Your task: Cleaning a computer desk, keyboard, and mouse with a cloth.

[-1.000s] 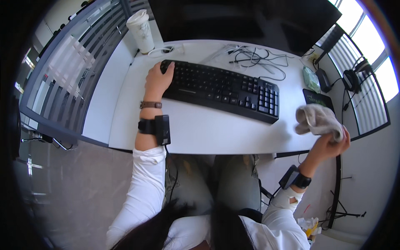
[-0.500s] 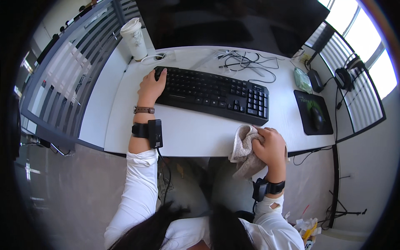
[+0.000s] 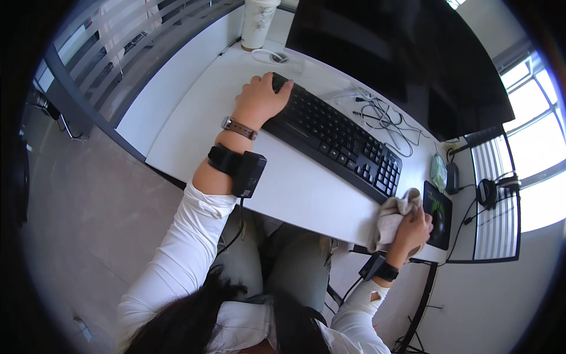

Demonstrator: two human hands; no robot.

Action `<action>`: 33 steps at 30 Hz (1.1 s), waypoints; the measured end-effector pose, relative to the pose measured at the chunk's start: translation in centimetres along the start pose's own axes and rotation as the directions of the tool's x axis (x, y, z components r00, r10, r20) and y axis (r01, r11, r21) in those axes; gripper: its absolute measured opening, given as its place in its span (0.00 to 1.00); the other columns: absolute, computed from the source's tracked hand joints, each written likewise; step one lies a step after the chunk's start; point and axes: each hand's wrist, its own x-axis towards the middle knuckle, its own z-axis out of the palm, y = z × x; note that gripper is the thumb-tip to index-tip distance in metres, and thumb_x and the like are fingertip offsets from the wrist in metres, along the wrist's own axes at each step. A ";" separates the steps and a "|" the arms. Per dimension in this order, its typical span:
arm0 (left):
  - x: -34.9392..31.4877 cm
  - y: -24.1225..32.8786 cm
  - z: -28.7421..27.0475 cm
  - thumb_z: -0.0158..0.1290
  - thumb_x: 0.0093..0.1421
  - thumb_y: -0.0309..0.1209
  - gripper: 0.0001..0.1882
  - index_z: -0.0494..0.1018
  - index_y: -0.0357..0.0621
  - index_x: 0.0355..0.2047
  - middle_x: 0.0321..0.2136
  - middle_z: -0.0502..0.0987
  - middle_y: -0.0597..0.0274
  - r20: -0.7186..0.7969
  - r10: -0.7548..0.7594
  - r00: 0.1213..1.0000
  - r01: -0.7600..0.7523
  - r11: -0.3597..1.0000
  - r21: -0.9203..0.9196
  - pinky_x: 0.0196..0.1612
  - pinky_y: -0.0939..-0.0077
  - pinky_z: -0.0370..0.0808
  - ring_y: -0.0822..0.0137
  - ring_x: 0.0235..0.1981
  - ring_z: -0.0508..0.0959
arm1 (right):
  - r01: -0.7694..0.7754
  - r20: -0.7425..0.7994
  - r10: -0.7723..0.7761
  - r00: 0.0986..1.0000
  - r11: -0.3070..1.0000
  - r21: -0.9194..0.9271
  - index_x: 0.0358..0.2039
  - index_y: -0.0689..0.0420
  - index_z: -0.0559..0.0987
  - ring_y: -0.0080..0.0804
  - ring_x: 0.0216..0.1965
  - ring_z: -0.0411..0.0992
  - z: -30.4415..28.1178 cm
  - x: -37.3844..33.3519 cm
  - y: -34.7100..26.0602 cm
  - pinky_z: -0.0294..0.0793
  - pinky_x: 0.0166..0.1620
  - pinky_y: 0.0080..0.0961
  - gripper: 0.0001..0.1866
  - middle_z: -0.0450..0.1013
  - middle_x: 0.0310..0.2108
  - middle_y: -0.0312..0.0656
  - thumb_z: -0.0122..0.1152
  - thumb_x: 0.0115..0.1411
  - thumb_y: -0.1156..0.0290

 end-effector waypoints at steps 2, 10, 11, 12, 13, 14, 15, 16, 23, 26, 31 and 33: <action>-0.3 0.1 -0.4 0.47 0.59 0.55 0.29 0.73 0.41 0.45 0.45 0.74 0.48 0.008 -0.011 1.000 0.010 1.000 0.011 0.47 0.48 0.71 0.47 0.49 0.74 | -0.052 0.017 0.055 0.998 0.992 -0.117 0.45 0.39 0.82 0.42 0.40 0.72 0.4 0.8 1.5 0.73 0.37 0.43 0.18 0.74 0.37 0.35 0.57 0.53 0.66; -1.3 0.5 -1.1 0.45 0.61 0.56 0.33 0.70 0.41 0.54 0.61 0.60 0.39 0.170 -0.037 0.985 0.009 0.987 0.161 0.52 0.43 0.68 0.43 0.59 0.65 | -0.006 0.281 -0.047 0.959 0.983 0.183 0.64 0.53 0.63 0.62 0.65 0.48 -2.7 -3.2 -2.7 0.48 0.65 0.53 0.40 0.53 0.64 0.62 0.54 0.58 0.41; -1.5 0.5 -0.9 0.44 0.61 0.56 0.33 0.69 0.42 0.55 0.62 0.59 0.38 0.161 -0.035 0.986 0.005 0.982 0.187 0.52 0.41 0.68 0.43 0.60 0.64 | 0.047 0.265 -0.075 0.961 0.993 0.111 0.63 0.53 0.64 0.62 0.66 0.46 -3.8 -4.0 -4.2 0.46 0.65 0.54 0.42 0.52 0.65 0.61 0.55 0.56 0.38; -1.5 0.7 -0.5 0.44 0.61 0.56 0.33 0.69 0.42 0.55 0.63 0.57 0.38 0.161 -0.026 0.987 -0.008 0.978 0.209 0.52 0.39 0.67 0.42 0.60 0.63 | 0.091 0.251 -0.095 0.963 0.995 0.029 0.63 0.52 0.64 0.62 0.67 0.43 -4.3 -4.3 -4.8 0.45 0.65 0.55 0.44 0.50 0.66 0.60 0.56 0.54 0.36; -1.5 0.9 -0.1 0.44 0.61 0.57 0.34 0.68 0.43 0.56 0.64 0.55 0.38 0.185 -0.019 0.983 -0.014 0.984 0.175 0.54 0.33 0.63 0.40 0.62 0.60 | 0.112 0.229 -0.112 0.967 0.994 0.016 0.63 0.52 0.65 0.61 0.68 0.42 -3.5 -4.4 -4.4 0.43 0.65 0.57 0.44 0.49 0.66 0.60 0.58 0.52 0.37; -1.5 1.2 0.2 0.44 0.61 0.57 0.34 0.68 0.43 0.56 0.64 0.55 0.38 0.179 -0.024 0.984 -0.008 0.985 0.175 0.54 0.33 0.63 0.40 0.62 0.60 | 0.117 0.226 -0.119 0.967 0.993 0.020 0.63 0.52 0.65 0.61 0.68 0.42 -2.9 -4.0 -4.0 0.43 0.65 0.57 0.44 0.49 0.66 0.60 0.58 0.52 0.37; -1.5 1.4 0.3 0.44 0.61 0.57 0.34 0.67 0.43 0.57 0.64 0.55 0.38 0.187 -0.005 0.982 -0.023 0.989 0.147 0.55 0.32 0.61 0.39 0.63 0.58 | 0.085 0.263 -0.093 0.960 0.995 0.042 0.64 0.51 0.64 0.61 0.68 0.41 -2.7 -3.6 -3.8 0.43 0.66 0.56 0.44 0.48 0.67 0.58 0.57 0.53 0.37; -1.5 1.6 0.3 0.44 0.61 0.58 0.35 0.67 0.44 0.58 0.64 0.55 0.38 0.196 0.014 0.980 -0.038 0.992 0.118 0.56 0.30 0.58 0.38 0.64 0.57 | 0.051 0.301 -0.068 0.951 0.997 0.062 0.64 0.51 0.63 0.60 0.68 0.41 -2.7 -3.2 -3.6 0.42 0.66 0.54 0.44 0.47 0.68 0.56 0.56 0.53 0.36; 0.1 -0.1 0.0 0.39 0.60 0.63 0.42 0.60 0.44 0.63 0.63 0.58 0.40 0.183 -0.095 0.979 0.085 0.994 0.066 0.63 0.32 0.46 0.38 0.66 0.52 | 0.102 0.332 -0.163 0.929 0.976 0.193 0.67 0.47 0.58 0.62 0.68 0.40 -0.9 -1.5 -2.9 0.40 0.67 0.54 0.46 0.47 0.67 0.60 0.57 0.53 0.38; 1.5 -0.9 0.4 0.35 0.60 0.66 0.44 0.57 0.45 0.65 0.65 0.56 0.42 0.249 -0.133 0.959 0.131 0.991 0.025 0.64 0.33 0.40 0.42 0.68 0.50 | 0.041 0.311 -0.092 0.946 0.985 0.166 0.67 0.46 0.57 0.62 0.68 0.40 0.9 -0.5 -2.8 0.40 0.67 0.54 0.46 0.47 0.67 0.60 0.58 0.53 0.39; 2.5 -3.1 1.7 0.33 0.54 0.73 0.52 0.53 0.46 0.67 0.66 0.51 0.41 0.201 -0.028 0.979 0.022 0.999 0.030 0.66 0.39 0.33 0.44 0.70 0.44 | 0.034 0.275 -0.090 0.957 0.978 0.203 0.60 0.50 0.66 0.60 0.61 0.53 1.6 0.8 -3.3 0.53 0.63 0.50 0.37 0.59 0.59 0.57 0.59 0.54 0.44; 2.9 -3.6 1.9 0.33 0.54 0.74 0.52 0.53 0.47 0.67 0.66 0.52 0.42 0.214 0.033 0.976 -0.035 0.999 0.005 0.66 0.39 0.33 0.45 0.70 0.44 | 0.023 0.302 -0.091 0.949 0.975 0.221 0.59 0.50 0.66 0.59 0.60 0.56 0.8 1.3 -3.1 0.56 0.61 0.50 0.36 0.61 0.58 0.55 0.59 0.53 0.45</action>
